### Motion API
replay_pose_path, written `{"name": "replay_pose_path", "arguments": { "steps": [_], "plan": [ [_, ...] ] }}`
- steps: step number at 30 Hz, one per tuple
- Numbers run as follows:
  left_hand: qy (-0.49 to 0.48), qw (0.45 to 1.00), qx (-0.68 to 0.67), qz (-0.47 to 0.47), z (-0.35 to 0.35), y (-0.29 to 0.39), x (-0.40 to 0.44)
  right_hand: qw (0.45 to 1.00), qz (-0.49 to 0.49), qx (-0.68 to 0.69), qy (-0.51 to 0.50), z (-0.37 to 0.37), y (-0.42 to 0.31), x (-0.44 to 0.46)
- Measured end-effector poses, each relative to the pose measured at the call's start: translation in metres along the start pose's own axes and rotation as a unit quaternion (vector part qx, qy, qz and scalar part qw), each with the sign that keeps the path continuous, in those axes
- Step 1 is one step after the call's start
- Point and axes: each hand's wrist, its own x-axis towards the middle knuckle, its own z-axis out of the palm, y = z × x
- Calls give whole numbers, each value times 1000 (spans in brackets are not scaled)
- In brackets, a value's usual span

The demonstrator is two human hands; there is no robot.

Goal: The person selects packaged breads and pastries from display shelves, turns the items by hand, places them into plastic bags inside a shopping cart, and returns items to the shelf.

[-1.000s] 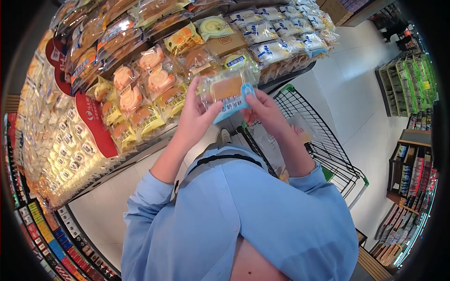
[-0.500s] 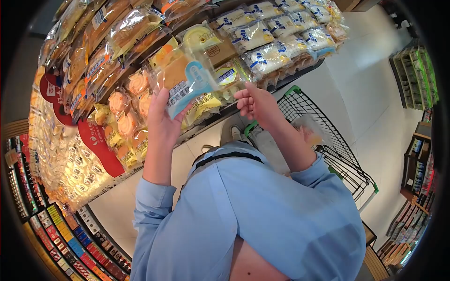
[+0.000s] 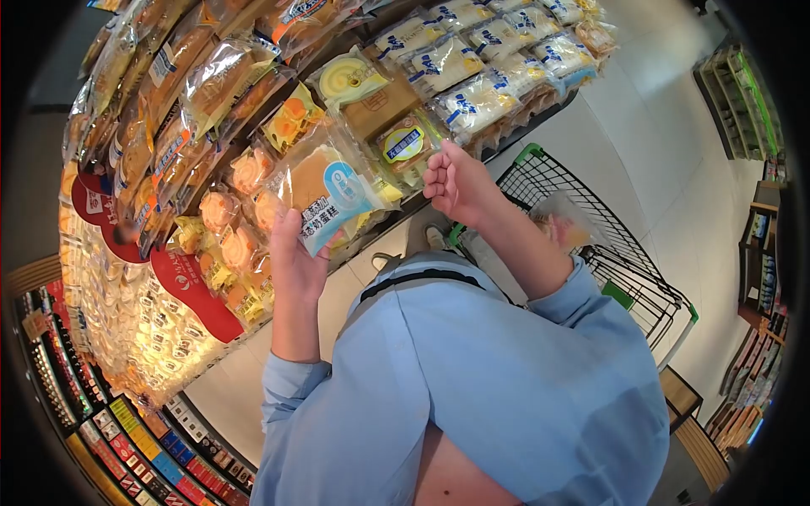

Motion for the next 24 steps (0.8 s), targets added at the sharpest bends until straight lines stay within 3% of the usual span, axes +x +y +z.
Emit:
{"name": "replay_pose_path", "arguments": {
  "steps": [12, 18, 24],
  "plan": [
    [-11, 999, -30, -1, -18, 4, -6, 996, -44, 67, 49, 6, 8, -1],
    [15, 1000, 18, -15, -8, 6, -1, 994, -50, 87, 53, 2, 11, -3],
    [-56, 998, 41, -8, 17, 3, 20, 993, -53, 91, 47, -1, 7, -5]
  ]
}}
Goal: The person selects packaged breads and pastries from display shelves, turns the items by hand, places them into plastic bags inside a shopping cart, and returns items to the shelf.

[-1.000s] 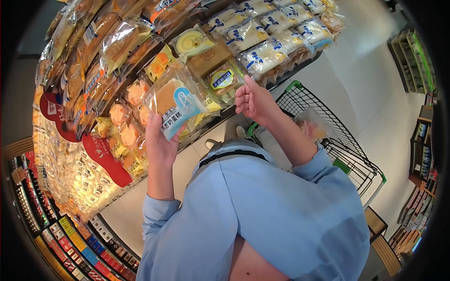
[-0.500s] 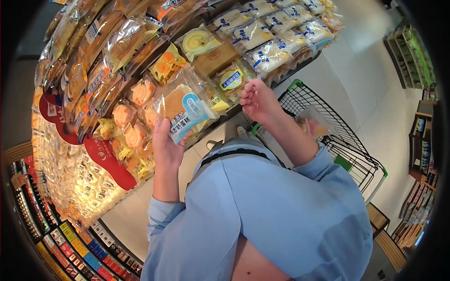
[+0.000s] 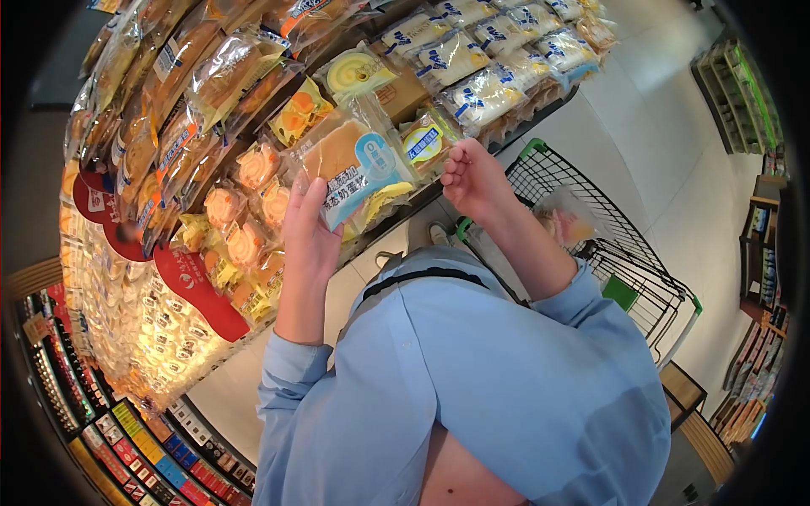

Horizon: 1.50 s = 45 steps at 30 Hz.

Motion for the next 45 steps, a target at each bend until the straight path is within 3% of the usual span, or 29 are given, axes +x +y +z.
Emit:
{"name": "replay_pose_path", "arguments": {
  "steps": [4, 7, 9, 15, 17, 18, 20, 21, 22, 23, 24, 26, 27, 29, 35, 40, 42, 43, 44, 45],
  "plan": [
    [-11, 1000, 18, -21, 25, -2, 17, 1000, 2, -2, 20, -2, 1, -1],
    [-18, 999, 24, -23, 38, -10, 33, 999, 20, 5, -50, -5, -1, -11],
    [-28, 999, 23, -29, 43, -16, 45, 990, -18, -64, -120, 0, -6, -22],
    [-18, 998, 44, -42, 59, -28, 65, 974, -93, -131, -162, 23, -18, -28],
    [47, 983, 172, -40, 62, -29, 60, 969, -106, -161, -153, 25, -21, -30],
    [46, 983, 174, -40, 62, -28, 53, 964, -119, -192, -142, 27, -24, -30],
    [-50, 957, 280, 52, 63, -28, 35, 965, -143, -188, -117, 28, -22, -35],
    [-49, 957, 281, 50, 63, -26, 30, 964, -166, -186, -91, 27, -19, -37],
    [-70, 875, 456, 144, 64, -23, 26, 965, -163, -185, -92, 25, -17, -37],
    [-87, 752, 610, 232, 64, -22, 23, 964, -182, -176, -84, 23, -15, -37],
    [-83, 752, 611, 232, 65, -23, 25, 962, -201, -168, -77, 22, -13, -36],
    [-98, 653, 688, 301, 70, -27, 39, 962, -193, -173, -80, 19, -10, -36],
    [-95, 653, 688, 302, 71, -30, 49, 963, -187, -176, -78, 16, -8, -37],
    [-87, 554, 764, 319, 70, -37, 70, 964, -191, -164, -83, 10, -3, -40],
    [-50, 493, 829, 259, 65, -64, 86, 961, -201, -167, -90, -31, 0, -47],
    [-28, 483, 840, 244, 80, -65, 77, 955, -207, -205, -56, -90, 11, -51],
    [-74, 544, 782, 295, 91, -59, 64, 917, -213, -337, -39, -128, 23, -41],
    [-118, 546, 756, 342, 101, -53, 52, 917, -213, -335, -35, -138, 26, -41],
    [-121, 547, 755, 342, 107, -50, 41, 848, -192, -494, 10, -147, 30, -42],
    [-219, 630, 675, 315, 112, -49, 30, 751, -164, -637, 53, -157, 35, -43]
  ]
}}
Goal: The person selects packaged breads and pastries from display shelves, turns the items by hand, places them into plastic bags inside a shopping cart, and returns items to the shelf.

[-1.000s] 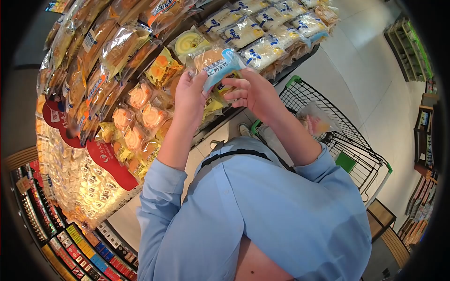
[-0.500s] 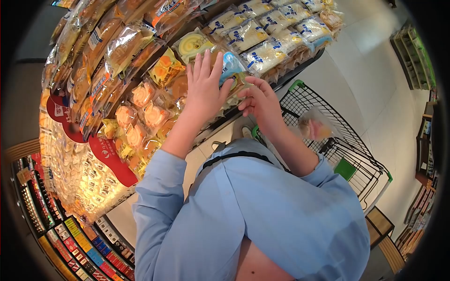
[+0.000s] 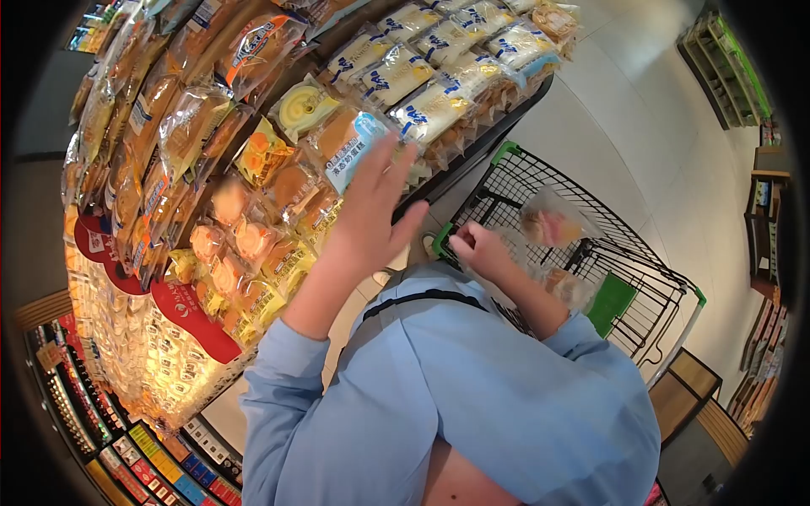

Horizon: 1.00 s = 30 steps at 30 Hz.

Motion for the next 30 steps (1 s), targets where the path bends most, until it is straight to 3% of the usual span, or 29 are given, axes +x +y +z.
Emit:
{"name": "replay_pose_path", "arguments": {
  "steps": [1, 2, 4, 6, 8, 10, 13, 15, 18, 20, 21, 23, 25, 28, 30],
  "plan": [
    [-36, 988, -142, 40, -1, 8, -6, 1000, 2, 1, 1, 9, 20, -3],
    [-37, 988, -143, 40, -1, 12, -13, 997, 6, -78, -15, 24, 46, -5],
    [-212, 934, -287, -21, -1, 19, -25, 987, 9, -156, -31, 45, 71, -11],
    [-216, 937, -271, -42, 15, 10, -45, 965, 61, -221, -125, 59, 83, -15],
    [-207, 945, -245, -61, 35, -6, -70, 970, 33, -215, -110, 68, 105, -9],
    [-194, 954, -182, -139, 54, -23, -102, 973, -8, -212, -93, 77, 119, 4],
    [-246, 915, -173, -268, 86, -51, -159, 963, -2, -249, -100, 85, 118, 13],
    [-230, 915, -159, -289, 134, -90, -226, 960, 33, -254, -116, 81, 109, 12],
    [-244, 847, -187, -433, 164, -118, -334, 961, 29, -252, -113, 79, 101, 7],
    [-308, 823, -105, -466, 169, -127, -421, 963, 18, -257, -75, 85, 108, 7],
    [-343, 782, -82, -514, 156, -117, -449, 964, -3, -259, -55, 88, 112, 7],
    [-286, 752, -82, -588, 150, -102, -518, 963, -19, -265, -49, 91, 114, 7],
    [-133, 704, -143, -683, 151, -80, -580, 963, -61, -258, -41, 95, 144, 18],
    [-2, 669, -152, -728, 165, -29, -647, 969, -63, -237, 1, 95, 172, 35],
    [80, 646, -142, -746, 205, 2, -694, 965, -61, -252, 24, 93, 153, 20]
  ]
}}
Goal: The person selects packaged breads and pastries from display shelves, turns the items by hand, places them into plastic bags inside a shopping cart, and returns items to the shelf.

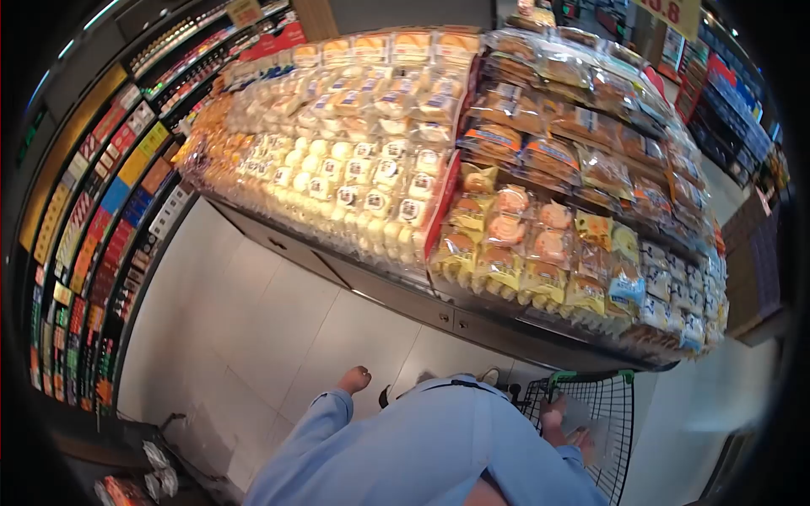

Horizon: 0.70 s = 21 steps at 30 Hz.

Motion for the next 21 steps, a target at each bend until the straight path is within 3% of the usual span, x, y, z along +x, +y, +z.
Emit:
{"name": "replay_pose_path", "arguments": {
  "steps": [1, 3, 4, 5, 6, 9, 10, 12, 15, 21],
  "plan": [
    [-33, 999, 27, 4, 5, -13, -20, 1000, -20, -8, -4, 6, -2, -3],
    [-125, 989, 77, -6, 34, -51, -42, 991, -38, -81, 98, 18, 8, -12],
    [-125, 991, 49, -22, 47, -60, -63, 989, -56, -94, 103, 21, 18, -20],
    [-200, 977, 75, -23, 46, -57, -79, 986, -74, -105, 110, 24, 18, -24],
    [-237, 968, 41, -75, 51, -55, -95, 989, -56, -99, 90, 17, 6, -35],
    [-279, 939, -127, -158, 126, -133, -76, 993, 15, -108, 47, -2, -11, -69],
    [-294, 947, -69, -108, 118, -127, -82, 993, 11, -112, 47, -4, -4, -76],
    [-270, 962, 44, -6, 89, -108, -74, 992, 14, -120, 22, -10, 5, -93],
    [-129, 989, 41, 56, 63, -93, -53, 990, 53, -133, 5, -19, 6, -114],
    [-38, 998, -5, 48, 14, -42, -42, 993, 27, -116, -17, -25, 14, -120]
  ]
}}
